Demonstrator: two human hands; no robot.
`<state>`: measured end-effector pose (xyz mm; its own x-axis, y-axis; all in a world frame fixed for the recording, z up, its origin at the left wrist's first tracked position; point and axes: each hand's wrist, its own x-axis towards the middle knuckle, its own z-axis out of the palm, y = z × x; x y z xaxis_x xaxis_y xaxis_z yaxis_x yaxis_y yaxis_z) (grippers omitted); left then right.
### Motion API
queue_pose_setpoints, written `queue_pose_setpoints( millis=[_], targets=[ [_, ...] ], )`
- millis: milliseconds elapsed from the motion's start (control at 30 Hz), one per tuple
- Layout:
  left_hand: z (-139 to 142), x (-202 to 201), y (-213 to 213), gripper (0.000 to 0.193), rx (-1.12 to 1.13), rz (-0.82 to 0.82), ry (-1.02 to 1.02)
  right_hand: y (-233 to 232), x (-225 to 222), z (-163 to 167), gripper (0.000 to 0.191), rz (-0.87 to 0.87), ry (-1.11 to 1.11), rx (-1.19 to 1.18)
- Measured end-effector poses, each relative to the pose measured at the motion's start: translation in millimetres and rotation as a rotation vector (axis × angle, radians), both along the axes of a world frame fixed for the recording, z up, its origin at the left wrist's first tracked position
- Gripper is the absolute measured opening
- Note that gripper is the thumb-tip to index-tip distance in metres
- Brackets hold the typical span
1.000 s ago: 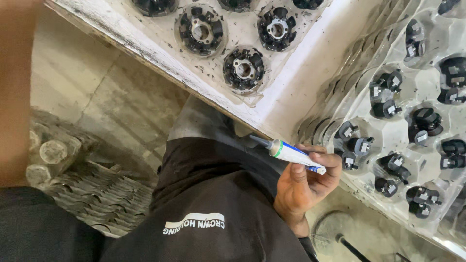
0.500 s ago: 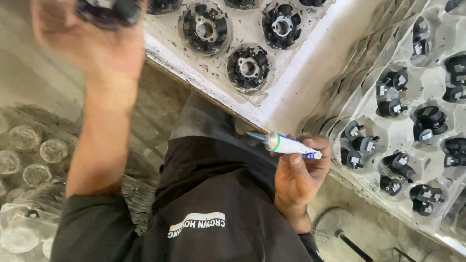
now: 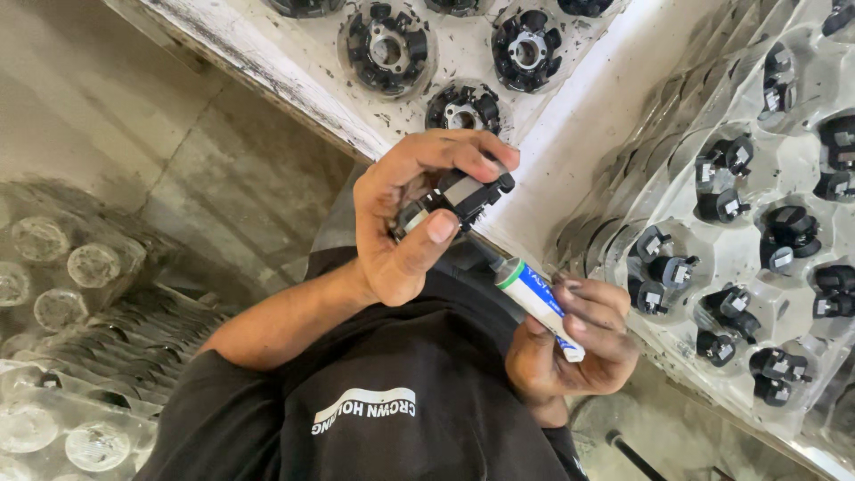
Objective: The person picks a black circular component assembly from a molded tray and squeezes adhesive from a small tube onto its parts, rotating the assembly to reach different spots, then places it back in the tray and repeats with other assemblies. At the end the person wipes the adhesive tube with a gray cloth.
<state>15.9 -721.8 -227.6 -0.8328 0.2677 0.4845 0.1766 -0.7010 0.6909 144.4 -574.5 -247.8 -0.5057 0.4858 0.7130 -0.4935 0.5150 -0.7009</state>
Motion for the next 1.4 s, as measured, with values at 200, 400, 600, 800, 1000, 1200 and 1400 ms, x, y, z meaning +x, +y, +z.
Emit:
queue_pose_setpoints(
  millis=[200,400,600,800,1000,1200,1400],
  targets=[
    [-2,8,0,0.033,-0.015,0.026,0.025,-2,4,-6,0.028,-0.007,-0.001,0.115],
    [0,5,-2,0.032,-0.088,0.038,0.059,7,1,-6,0.031,0.001,0.029,0.303],
    [-3,7,0,0.031,-0.060,-0.034,-0.026,13,0,0,0.035,0.004,-0.011,0.354],
    [-4,7,1,0.034,-0.055,-0.048,-0.052,14,1,1,0.036,0.056,-0.027,0.341],
    [-10,9,6,0.040,0.031,-0.046,-0.134,14,-1,1,0.035,0.040,-0.028,0.358],
    [-11,15,21,0.044,0.443,-0.117,-0.493,15,-5,-5,0.033,-0.006,0.010,0.375],
    [-11,22,30,0.045,0.557,-0.163,-0.807,7,-21,-15,0.033,-0.151,0.141,0.210]
  ],
)
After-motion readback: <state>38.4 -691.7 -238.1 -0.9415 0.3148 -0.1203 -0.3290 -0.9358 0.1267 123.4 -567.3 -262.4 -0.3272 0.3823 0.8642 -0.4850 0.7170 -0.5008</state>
